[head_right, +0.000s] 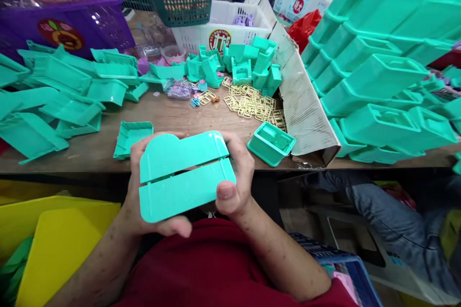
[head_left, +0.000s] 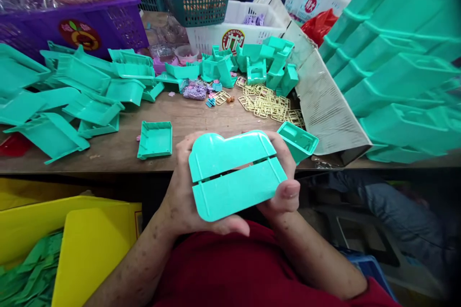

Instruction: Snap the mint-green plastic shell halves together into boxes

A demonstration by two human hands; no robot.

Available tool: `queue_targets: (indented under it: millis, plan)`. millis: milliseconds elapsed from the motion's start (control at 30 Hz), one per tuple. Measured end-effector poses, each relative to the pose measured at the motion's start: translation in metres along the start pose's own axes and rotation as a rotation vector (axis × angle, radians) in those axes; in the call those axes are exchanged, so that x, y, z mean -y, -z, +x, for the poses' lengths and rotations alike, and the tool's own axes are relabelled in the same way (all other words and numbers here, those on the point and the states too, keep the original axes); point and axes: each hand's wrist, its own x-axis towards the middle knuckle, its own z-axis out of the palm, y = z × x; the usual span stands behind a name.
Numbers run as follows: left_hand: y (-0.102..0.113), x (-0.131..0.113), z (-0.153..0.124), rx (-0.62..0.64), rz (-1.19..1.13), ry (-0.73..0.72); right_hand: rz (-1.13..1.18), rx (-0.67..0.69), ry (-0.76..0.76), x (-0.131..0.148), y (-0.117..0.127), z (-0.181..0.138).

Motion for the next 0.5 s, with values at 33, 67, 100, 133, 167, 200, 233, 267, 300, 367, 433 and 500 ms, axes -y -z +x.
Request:
queue_targets:
  millis: [33, 67, 100, 133, 167, 200, 233, 267, 300, 367, 433, 500]
  plan:
    - [0.003, -0.005, 0.003, -0.019, -0.009, -0.004, 0.003, 0.003, -0.014, -0.001, 0.0, -0.001]
    - [0.005, -0.01, 0.006, -0.033, -0.015, -0.002, 0.017, -0.006, -0.023, -0.002, -0.002, -0.002]
    - [0.006, -0.014, 0.008, -0.044, -0.018, 0.005, 0.043, -0.026, -0.023, -0.003, -0.004, -0.003]
    - [0.006, -0.017, 0.01, -0.051, -0.017, 0.014, 0.079, -0.046, -0.013, -0.004, -0.006, -0.004]
    - [0.006, -0.02, 0.01, -0.057, -0.015, 0.018, 0.118, -0.06, 0.001, -0.006, -0.009, -0.004]
    - [0.004, -0.022, 0.011, -0.066, -0.017, 0.015, 0.154, -0.07, 0.013, -0.007, -0.011, -0.004]
    - [0.003, -0.024, 0.011, -0.08, -0.022, 0.011, 0.182, -0.077, 0.019, -0.009, -0.013, -0.004]
    - [0.002, -0.025, 0.011, -0.094, -0.024, 0.006, 0.196, -0.078, 0.017, -0.011, -0.015, -0.004]
    - [0.002, -0.026, 0.011, -0.108, -0.022, -0.006, 0.198, -0.075, 0.001, -0.012, -0.016, -0.004]
    - [0.003, -0.026, 0.013, -0.119, 0.0, -0.018, 0.193, -0.073, -0.05, -0.014, -0.017, -0.004]
    - [0.005, -0.025, 0.014, -0.105, 0.018, -0.003, 0.207, -0.086, -0.102, -0.014, -0.017, -0.004]
    - [0.006, -0.023, 0.015, -0.084, 0.006, 0.034, 0.24, -0.084, -0.166, -0.012, -0.018, -0.005]
